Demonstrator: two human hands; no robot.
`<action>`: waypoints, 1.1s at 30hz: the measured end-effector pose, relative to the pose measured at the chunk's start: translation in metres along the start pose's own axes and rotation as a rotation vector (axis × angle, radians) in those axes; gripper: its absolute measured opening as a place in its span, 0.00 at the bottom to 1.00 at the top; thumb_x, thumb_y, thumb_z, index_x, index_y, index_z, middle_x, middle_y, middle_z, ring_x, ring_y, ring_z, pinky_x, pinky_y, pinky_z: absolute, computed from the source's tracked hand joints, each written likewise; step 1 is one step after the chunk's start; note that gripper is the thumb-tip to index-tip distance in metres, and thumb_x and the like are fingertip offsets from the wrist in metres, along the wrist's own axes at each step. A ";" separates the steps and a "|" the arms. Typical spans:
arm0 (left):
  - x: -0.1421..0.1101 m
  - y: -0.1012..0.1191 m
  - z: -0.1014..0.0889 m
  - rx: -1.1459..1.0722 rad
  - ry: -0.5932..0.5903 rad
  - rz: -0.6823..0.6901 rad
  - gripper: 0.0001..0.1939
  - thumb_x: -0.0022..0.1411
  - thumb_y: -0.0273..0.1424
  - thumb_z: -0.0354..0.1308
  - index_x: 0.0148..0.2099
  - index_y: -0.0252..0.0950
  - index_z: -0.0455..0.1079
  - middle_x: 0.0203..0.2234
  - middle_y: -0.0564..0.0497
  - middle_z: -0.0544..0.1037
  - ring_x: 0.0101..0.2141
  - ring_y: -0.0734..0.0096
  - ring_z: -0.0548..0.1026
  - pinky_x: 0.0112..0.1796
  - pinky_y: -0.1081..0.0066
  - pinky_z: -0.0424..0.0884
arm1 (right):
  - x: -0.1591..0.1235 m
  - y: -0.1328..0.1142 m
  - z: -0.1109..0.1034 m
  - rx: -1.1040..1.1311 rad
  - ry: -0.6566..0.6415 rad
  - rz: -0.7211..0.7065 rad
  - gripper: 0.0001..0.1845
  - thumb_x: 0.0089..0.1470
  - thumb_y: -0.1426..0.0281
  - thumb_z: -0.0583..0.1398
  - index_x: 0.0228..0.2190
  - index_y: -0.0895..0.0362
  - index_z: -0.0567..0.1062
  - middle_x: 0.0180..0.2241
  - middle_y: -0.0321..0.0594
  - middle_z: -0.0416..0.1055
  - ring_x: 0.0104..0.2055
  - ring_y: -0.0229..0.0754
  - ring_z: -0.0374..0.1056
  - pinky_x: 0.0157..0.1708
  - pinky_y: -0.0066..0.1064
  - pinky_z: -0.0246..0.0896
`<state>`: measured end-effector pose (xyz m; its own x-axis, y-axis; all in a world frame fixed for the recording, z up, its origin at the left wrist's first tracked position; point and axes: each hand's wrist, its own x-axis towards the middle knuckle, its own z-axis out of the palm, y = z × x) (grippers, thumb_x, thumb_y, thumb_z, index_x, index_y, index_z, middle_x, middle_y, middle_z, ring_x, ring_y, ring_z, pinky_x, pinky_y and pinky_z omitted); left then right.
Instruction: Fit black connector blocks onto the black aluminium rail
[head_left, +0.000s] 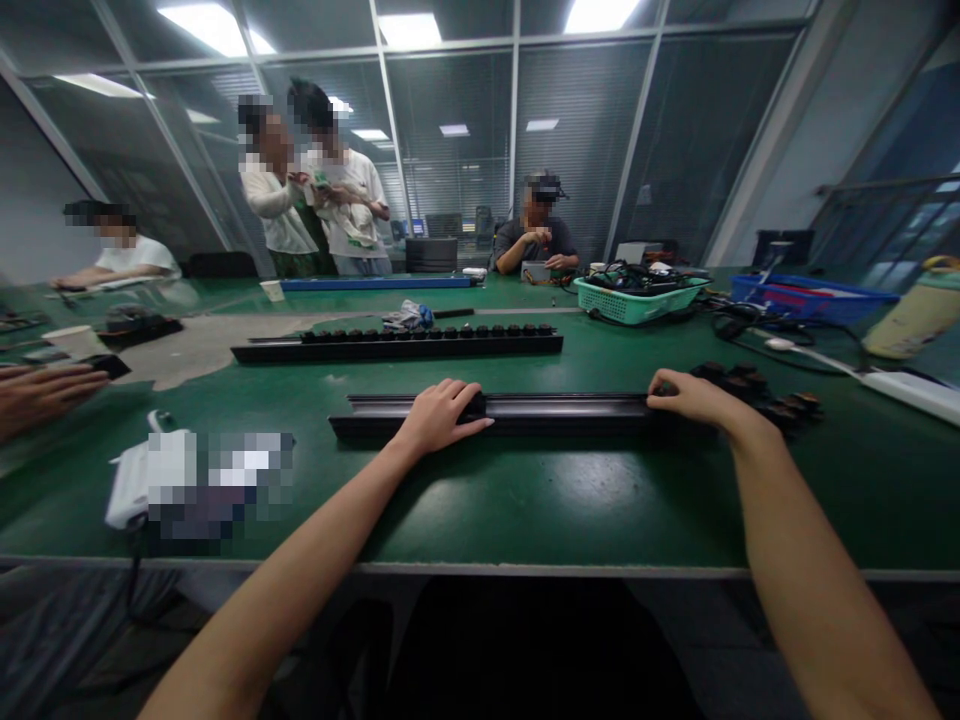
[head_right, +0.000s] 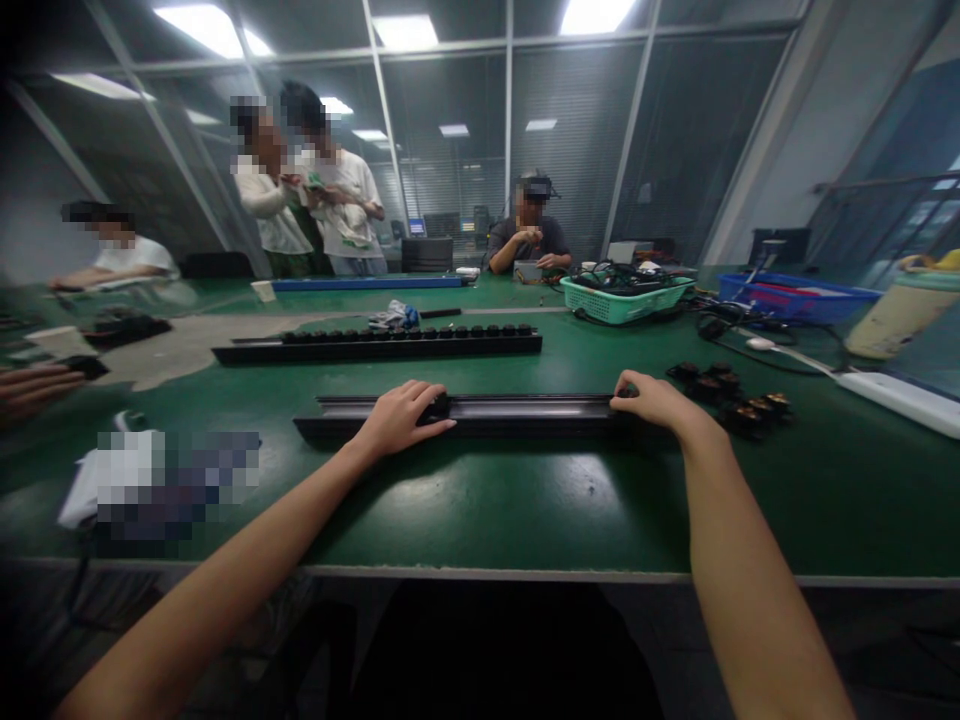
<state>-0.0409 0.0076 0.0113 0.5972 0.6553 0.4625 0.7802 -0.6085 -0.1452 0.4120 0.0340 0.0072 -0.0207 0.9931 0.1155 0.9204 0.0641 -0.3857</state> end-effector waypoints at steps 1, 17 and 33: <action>0.000 0.000 0.000 -0.002 0.000 -0.001 0.28 0.67 0.54 0.46 0.57 0.38 0.64 0.47 0.43 0.74 0.47 0.58 0.72 0.46 0.62 0.69 | 0.001 0.000 0.000 -0.006 0.002 0.012 0.12 0.46 0.58 0.62 0.31 0.52 0.74 0.32 0.39 0.75 0.33 0.45 0.70 0.32 0.32 0.63; -0.002 -0.001 0.001 -0.003 0.010 -0.004 0.29 0.67 0.55 0.46 0.56 0.38 0.65 0.46 0.43 0.74 0.46 0.58 0.72 0.46 0.62 0.69 | 0.001 0.004 -0.005 0.067 -0.039 -0.087 0.11 0.44 0.59 0.61 0.29 0.52 0.71 0.28 0.36 0.73 0.31 0.43 0.69 0.31 0.32 0.62; 0.001 0.000 0.000 -0.008 0.005 0.007 0.28 0.67 0.53 0.46 0.57 0.38 0.64 0.46 0.43 0.74 0.47 0.58 0.72 0.46 0.62 0.69 | -0.010 -0.003 0.001 0.031 0.090 -0.032 0.12 0.44 0.57 0.61 0.29 0.51 0.72 0.28 0.36 0.73 0.31 0.43 0.68 0.31 0.32 0.61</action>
<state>-0.0406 0.0083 0.0122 0.6016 0.6492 0.4655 0.7746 -0.6164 -0.1416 0.4092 0.0242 0.0064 -0.0137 0.9776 0.2098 0.9075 0.1003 -0.4080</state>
